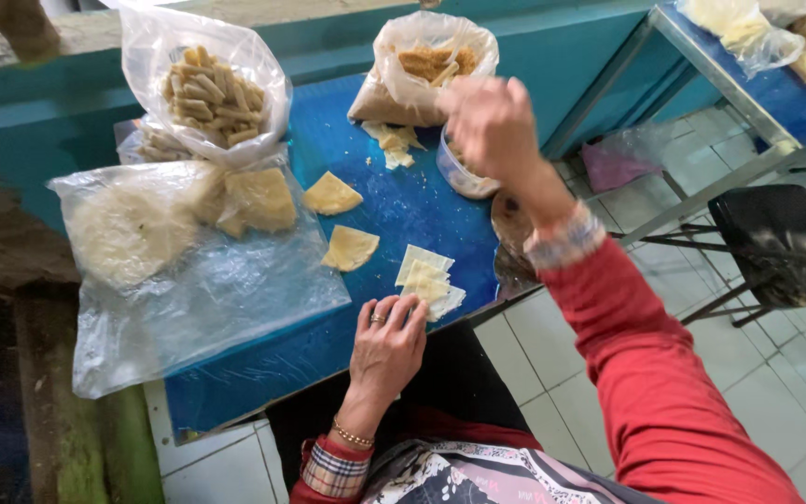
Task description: The person sits at a table and assembles filled pastries. They take triangular pastry wrappers one at a time, spoon filling from a plastic container onto each wrapper, fold the wrapper over the filling, and place the folded pastry in a row on the table, occasionally moving finished pastries into a plastic bag.
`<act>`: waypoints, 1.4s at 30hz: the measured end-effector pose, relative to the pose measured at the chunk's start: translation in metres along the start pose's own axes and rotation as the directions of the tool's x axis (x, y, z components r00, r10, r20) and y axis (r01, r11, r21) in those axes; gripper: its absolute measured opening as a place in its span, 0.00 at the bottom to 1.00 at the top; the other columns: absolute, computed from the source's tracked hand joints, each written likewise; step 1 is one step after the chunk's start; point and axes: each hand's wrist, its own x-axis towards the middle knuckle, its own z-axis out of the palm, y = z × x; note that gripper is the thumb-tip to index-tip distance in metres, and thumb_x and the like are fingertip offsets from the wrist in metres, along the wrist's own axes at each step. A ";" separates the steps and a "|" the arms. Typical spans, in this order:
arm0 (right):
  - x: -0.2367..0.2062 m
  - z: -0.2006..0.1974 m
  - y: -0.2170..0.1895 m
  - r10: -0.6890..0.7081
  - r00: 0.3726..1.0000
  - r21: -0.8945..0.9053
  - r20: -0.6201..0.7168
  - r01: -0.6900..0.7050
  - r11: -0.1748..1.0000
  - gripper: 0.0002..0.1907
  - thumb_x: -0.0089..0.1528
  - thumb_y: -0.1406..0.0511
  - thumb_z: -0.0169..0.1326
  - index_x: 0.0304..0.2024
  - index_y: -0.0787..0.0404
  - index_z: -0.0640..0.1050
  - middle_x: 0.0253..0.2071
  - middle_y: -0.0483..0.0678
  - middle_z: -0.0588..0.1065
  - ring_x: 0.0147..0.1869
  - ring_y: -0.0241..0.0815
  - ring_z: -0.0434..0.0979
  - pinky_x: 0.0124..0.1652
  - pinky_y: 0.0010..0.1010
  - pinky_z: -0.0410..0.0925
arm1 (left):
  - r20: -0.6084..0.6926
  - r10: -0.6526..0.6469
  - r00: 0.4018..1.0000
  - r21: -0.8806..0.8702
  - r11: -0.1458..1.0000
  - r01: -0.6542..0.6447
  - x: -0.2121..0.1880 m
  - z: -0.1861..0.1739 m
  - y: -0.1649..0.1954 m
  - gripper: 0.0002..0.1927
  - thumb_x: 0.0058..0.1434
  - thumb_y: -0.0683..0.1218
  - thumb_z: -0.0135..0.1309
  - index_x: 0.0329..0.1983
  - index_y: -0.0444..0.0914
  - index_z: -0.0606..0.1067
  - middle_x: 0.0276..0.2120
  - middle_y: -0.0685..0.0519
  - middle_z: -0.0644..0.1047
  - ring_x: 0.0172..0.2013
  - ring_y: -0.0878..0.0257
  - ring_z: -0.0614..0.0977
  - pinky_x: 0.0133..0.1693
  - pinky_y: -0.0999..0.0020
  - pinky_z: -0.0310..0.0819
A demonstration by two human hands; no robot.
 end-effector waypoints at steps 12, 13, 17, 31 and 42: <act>0.099 0.125 0.095 0.403 0.782 -0.315 0.476 -0.277 0.908 0.12 0.61 0.54 0.55 0.42 0.44 0.87 0.44 0.51 0.82 0.50 0.51 0.82 0.49 0.46 0.71 | 0.043 -0.016 0.999 -0.076 0.997 0.020 0.004 -0.013 0.007 0.15 0.56 0.41 0.58 0.49 0.37 0.77 0.47 0.50 0.77 0.50 0.52 0.77 0.55 0.52 0.67; 0.102 0.132 0.093 0.381 0.818 -0.340 0.430 -0.244 0.908 0.12 0.62 0.56 0.55 0.41 0.47 0.87 0.44 0.52 0.82 0.50 0.52 0.82 0.47 0.46 0.72 | 0.049 -0.016 0.999 -0.077 0.997 0.020 0.004 -0.014 0.007 0.16 0.56 0.41 0.58 0.49 0.37 0.77 0.47 0.50 0.77 0.50 0.52 0.77 0.55 0.52 0.67; 0.101 0.140 0.089 0.431 0.779 -0.216 0.456 -0.373 0.903 0.13 0.58 0.57 0.54 0.39 0.48 0.87 0.41 0.54 0.81 0.46 0.55 0.81 0.47 0.48 0.72 | 0.079 -0.030 0.996 -0.083 0.996 0.037 0.005 -0.013 0.007 0.15 0.58 0.41 0.58 0.49 0.38 0.77 0.48 0.51 0.77 0.50 0.53 0.77 0.55 0.54 0.68; 0.033 0.070 0.124 0.589 0.675 0.654 0.444 -0.694 0.302 0.07 0.62 0.63 0.60 0.35 0.60 0.86 0.30 0.40 0.81 0.31 0.26 0.73 0.31 0.21 0.65 | 0.008 0.002 1.000 -0.066 0.998 -0.001 0.005 -0.009 0.001 0.15 0.58 0.41 0.58 0.50 0.38 0.77 0.48 0.50 0.78 0.51 0.52 0.78 0.54 0.54 0.68; 0.031 0.067 0.117 0.627 0.710 0.591 0.320 -0.667 0.454 0.09 0.63 0.62 0.61 0.35 0.60 0.86 0.29 0.45 0.79 0.31 0.35 0.73 0.32 0.30 0.64 | 0.029 0.030 0.999 -0.003 1.000 -0.030 0.003 -0.011 0.001 0.15 0.56 0.41 0.58 0.48 0.39 0.78 0.49 0.49 0.77 0.51 0.51 0.77 0.54 0.54 0.69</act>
